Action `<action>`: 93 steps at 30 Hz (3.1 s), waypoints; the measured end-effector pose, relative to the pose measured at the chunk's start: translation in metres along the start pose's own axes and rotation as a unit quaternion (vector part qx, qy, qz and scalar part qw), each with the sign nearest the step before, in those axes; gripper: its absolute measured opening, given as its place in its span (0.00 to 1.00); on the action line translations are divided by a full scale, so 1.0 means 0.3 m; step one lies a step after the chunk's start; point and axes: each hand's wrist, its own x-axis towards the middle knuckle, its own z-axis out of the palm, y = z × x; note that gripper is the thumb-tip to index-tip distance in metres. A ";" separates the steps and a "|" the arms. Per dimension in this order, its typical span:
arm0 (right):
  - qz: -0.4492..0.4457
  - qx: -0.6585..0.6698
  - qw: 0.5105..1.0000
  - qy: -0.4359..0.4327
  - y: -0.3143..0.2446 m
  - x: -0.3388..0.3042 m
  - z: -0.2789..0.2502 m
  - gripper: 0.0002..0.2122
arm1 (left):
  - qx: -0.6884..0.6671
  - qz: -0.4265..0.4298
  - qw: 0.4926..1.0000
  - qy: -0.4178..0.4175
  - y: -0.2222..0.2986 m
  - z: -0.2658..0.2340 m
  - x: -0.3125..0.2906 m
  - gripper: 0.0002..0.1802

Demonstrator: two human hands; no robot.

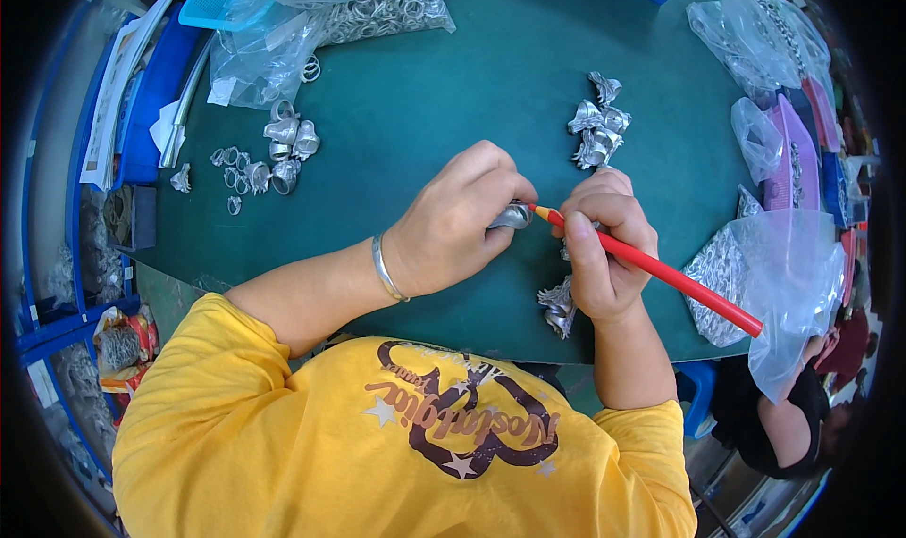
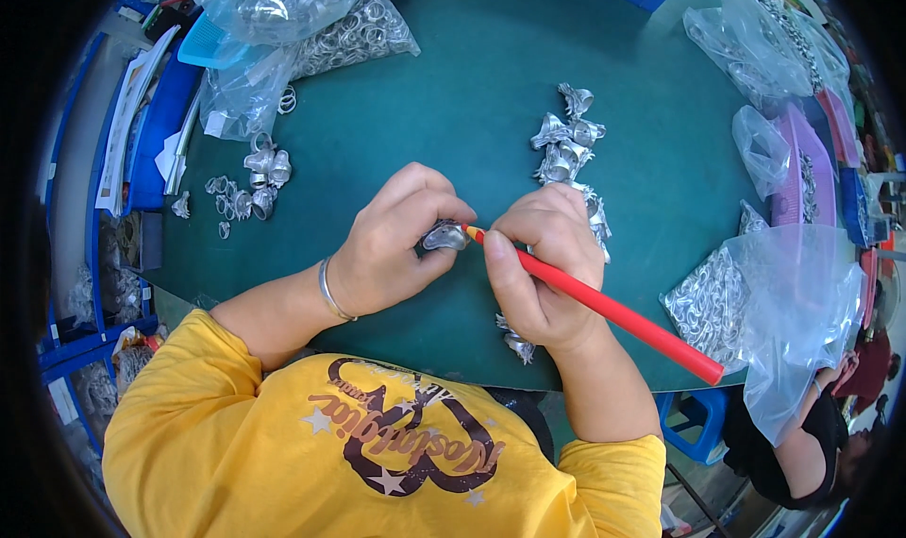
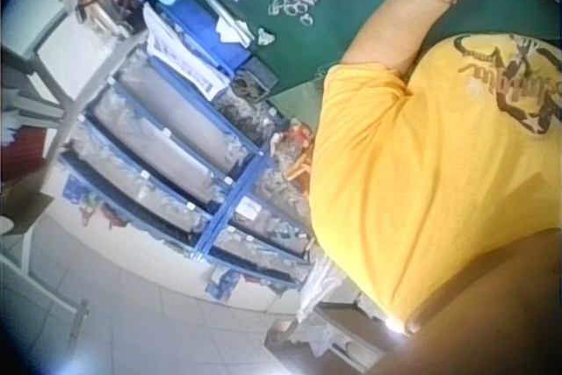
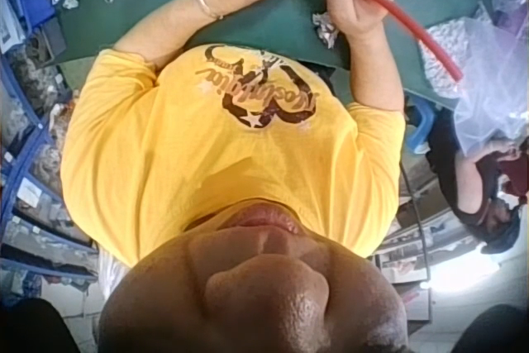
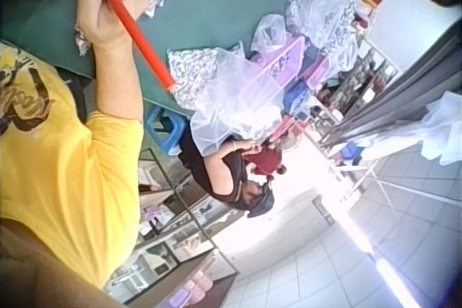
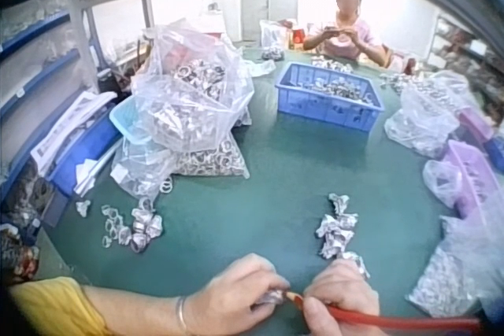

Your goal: The person picks up metal components and marks each one with a red pen before setting them aside on a table.

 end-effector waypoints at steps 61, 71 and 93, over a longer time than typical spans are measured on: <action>0.119 0.087 0.941 0.305 0.026 0.059 -0.129 0.05 | 0.012 -0.091 0.965 -0.246 0.008 0.112 0.140 0.16; 0.175 0.076 0.966 0.174 -0.015 0.031 -0.057 0.04 | -0.297 -0.195 0.934 -0.010 -0.025 0.046 0.041 0.18; 0.319 0.120 0.940 0.018 -0.002 0.013 0.003 0.06 | -0.283 -0.151 0.947 -0.016 -0.024 0.021 0.017 0.21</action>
